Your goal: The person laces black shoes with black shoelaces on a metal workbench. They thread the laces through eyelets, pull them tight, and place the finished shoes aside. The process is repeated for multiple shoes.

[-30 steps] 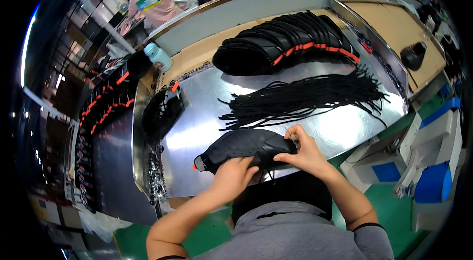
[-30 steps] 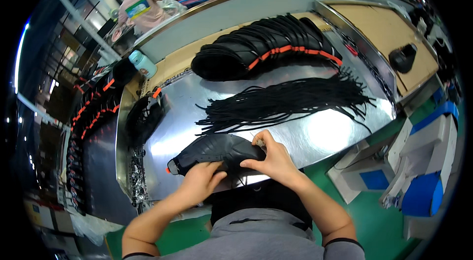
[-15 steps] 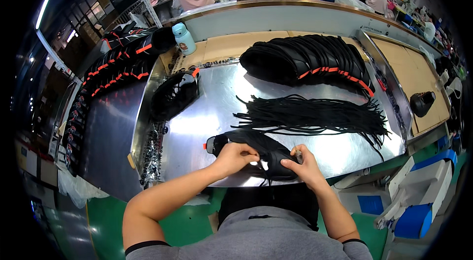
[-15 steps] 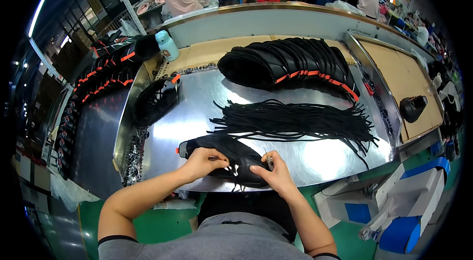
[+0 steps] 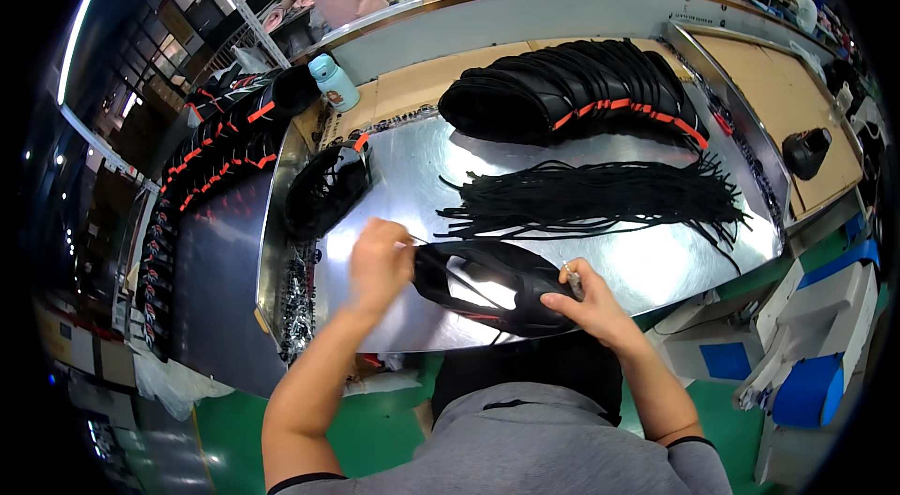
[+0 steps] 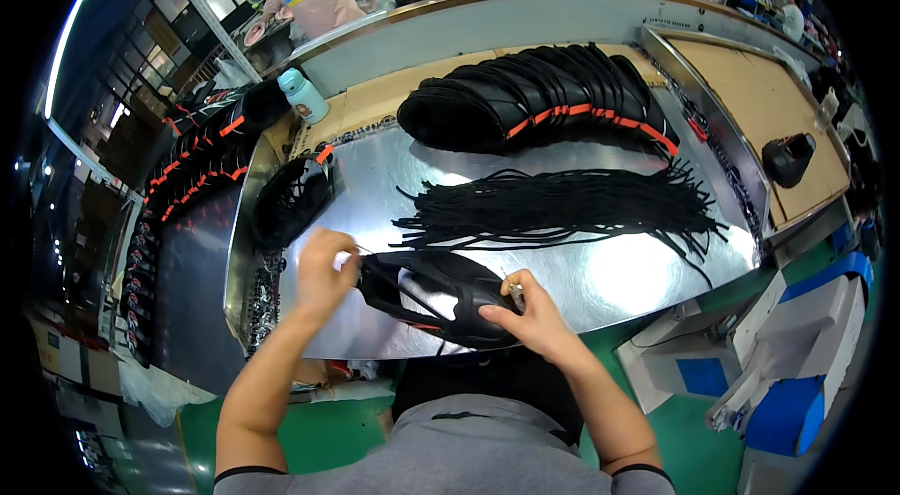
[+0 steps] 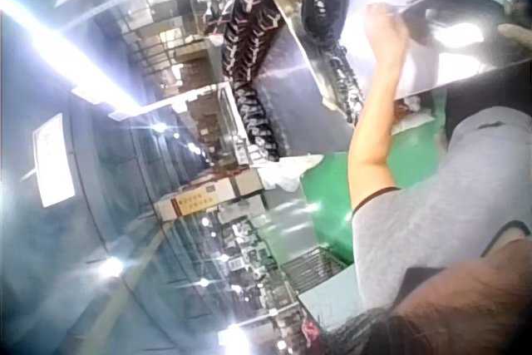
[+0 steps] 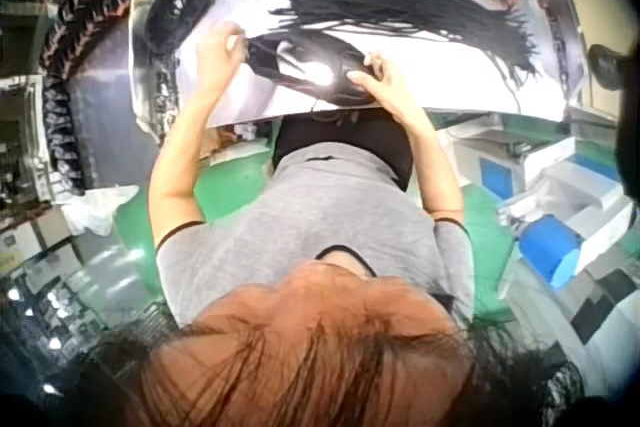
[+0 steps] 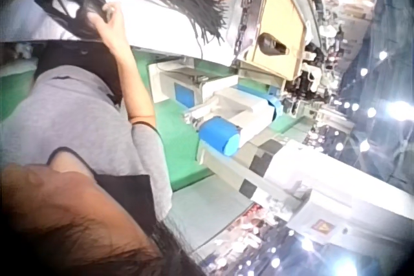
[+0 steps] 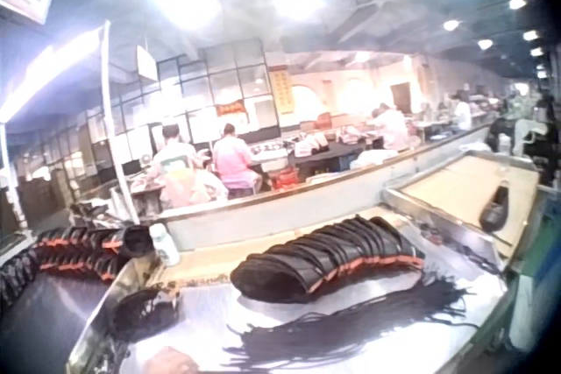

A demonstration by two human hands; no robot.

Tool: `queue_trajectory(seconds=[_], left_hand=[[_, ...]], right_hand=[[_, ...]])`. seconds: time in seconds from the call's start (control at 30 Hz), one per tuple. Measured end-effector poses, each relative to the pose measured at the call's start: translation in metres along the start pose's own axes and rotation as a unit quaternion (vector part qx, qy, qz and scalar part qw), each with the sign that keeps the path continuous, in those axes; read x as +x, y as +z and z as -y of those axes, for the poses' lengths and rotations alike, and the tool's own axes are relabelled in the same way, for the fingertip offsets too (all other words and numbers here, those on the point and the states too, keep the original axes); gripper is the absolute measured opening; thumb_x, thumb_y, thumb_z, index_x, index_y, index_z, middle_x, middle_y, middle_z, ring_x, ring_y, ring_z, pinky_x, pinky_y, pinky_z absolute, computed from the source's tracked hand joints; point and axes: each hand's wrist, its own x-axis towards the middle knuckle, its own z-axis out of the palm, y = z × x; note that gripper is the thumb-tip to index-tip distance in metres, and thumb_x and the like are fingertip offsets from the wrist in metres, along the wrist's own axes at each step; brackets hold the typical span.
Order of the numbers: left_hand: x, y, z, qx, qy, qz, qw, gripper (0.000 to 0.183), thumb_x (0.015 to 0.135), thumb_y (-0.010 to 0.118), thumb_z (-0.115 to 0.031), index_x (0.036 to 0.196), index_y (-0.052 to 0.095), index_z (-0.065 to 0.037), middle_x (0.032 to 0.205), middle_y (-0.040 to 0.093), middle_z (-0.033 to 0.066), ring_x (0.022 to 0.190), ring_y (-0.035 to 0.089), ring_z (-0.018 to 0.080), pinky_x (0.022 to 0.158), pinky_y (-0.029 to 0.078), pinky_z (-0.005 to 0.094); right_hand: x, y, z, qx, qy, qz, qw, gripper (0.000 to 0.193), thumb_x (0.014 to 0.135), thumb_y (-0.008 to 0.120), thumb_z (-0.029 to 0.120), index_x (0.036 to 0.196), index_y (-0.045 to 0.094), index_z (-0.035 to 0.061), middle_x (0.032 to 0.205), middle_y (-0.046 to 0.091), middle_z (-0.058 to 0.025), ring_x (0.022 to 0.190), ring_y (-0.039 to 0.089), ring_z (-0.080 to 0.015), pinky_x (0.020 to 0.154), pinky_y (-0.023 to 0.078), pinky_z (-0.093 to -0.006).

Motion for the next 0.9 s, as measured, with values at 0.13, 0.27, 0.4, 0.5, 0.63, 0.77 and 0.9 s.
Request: queue_trajectory(seconds=[0.13,0.27,0.4,0.5,0.63,0.77,0.9], left_hand=[[0.004,-0.068,0.101,0.199,-0.079,-0.094,0.972,0.006,0.074,0.067,0.001,0.078,0.066,-0.004,0.08,0.061,0.0131,0.081,0.059,0.0327,0.073,0.048,0.0398],[-0.012,-0.125,0.172,0.298,-0.197,-0.087,0.93,0.006,0.076,0.071,-0.004,0.076,0.065,-0.002,0.076,0.061,0.0131,0.081,0.058,0.0325,0.073,0.048,0.042],[-0.03,-0.119,0.178,0.317,-0.166,-0.078,0.931,0.008,0.075,0.072,-0.004,0.076,0.065,-0.002,0.078,0.063,0.0131,0.08,0.058,0.0323,0.071,0.048,0.0427],[-0.017,-0.09,0.108,0.142,-0.205,-0.067,0.966,0.007,0.076,0.073,-0.004,0.081,0.068,-0.002,0.081,0.065,0.0113,0.077,0.06,0.0254,0.071,0.049,0.0365],[0.019,-0.053,-0.094,-0.352,0.033,0.213,0.911,0.01,0.077,0.069,-0.001,0.086,0.066,-0.005,0.107,0.068,0.0126,0.092,0.064,0.0236,0.085,0.05,0.0353],[0.037,-0.031,-0.137,-0.389,0.103,0.217,0.889,0.009,0.08,0.072,-0.007,0.088,0.069,-0.006,0.126,0.06,0.0165,0.106,0.059,0.026,0.09,0.048,0.0375],[0.04,0.005,-0.124,-0.261,0.045,0.16,0.951,0.008,0.079,0.072,-0.003,0.087,0.069,-0.005,0.125,0.062,0.0114,0.105,0.057,0.0207,0.09,0.044,0.0332]], right_hand=[[-0.019,-0.041,0.008,0.029,0.039,0.046,0.998,0.04,0.081,0.08,0.028,0.097,0.05,0.0088,0.076,0.048,0.0006,0.07,0.044,-0.0099,0.062,0.038,-0.0259],[-0.02,-0.071,0.003,0.04,0.069,0.028,0.996,0.038,0.081,0.08,0.028,0.097,0.05,0.0116,0.074,0.046,0.0029,0.066,0.042,-0.007,0.056,0.033,-0.0223],[-0.014,-0.072,-0.009,0.082,0.098,0.016,0.992,0.037,0.081,0.079,0.028,0.098,0.049,0.0139,0.072,0.045,0.0054,0.06,0.038,-0.0033,0.05,0.027,-0.0196],[-0.004,-0.068,-0.009,0.068,0.102,0.014,0.992,0.037,0.083,0.077,0.029,0.099,0.049,0.0132,0.071,0.046,0.0041,0.06,0.04,-0.005,0.05,0.03,-0.022],[0.011,-0.057,-0.038,-0.11,-0.048,-0.081,0.989,0.037,0.087,0.072,0.032,0.099,0.048,0.0064,0.071,0.05,-0.0056,0.06,0.047,-0.0201,0.06,0.042,-0.0326],[0.017,-0.052,-0.019,-0.364,-0.234,-0.197,0.88,0.024,0.091,0.066,0.022,0.093,0.053,0.0026,0.086,0.062,-0.0149,0.073,0.058,-0.0346,0.069,0.048,-0.0366],[-0.007,-0.048,0.01,-0.018,-0.172,-0.121,0.977,0.016,0.088,0.071,0.015,0.095,0.064,0.0019,0.084,0.062,-0.0045,0.073,0.059,-0.0144,0.066,0.046,-0.0264]])
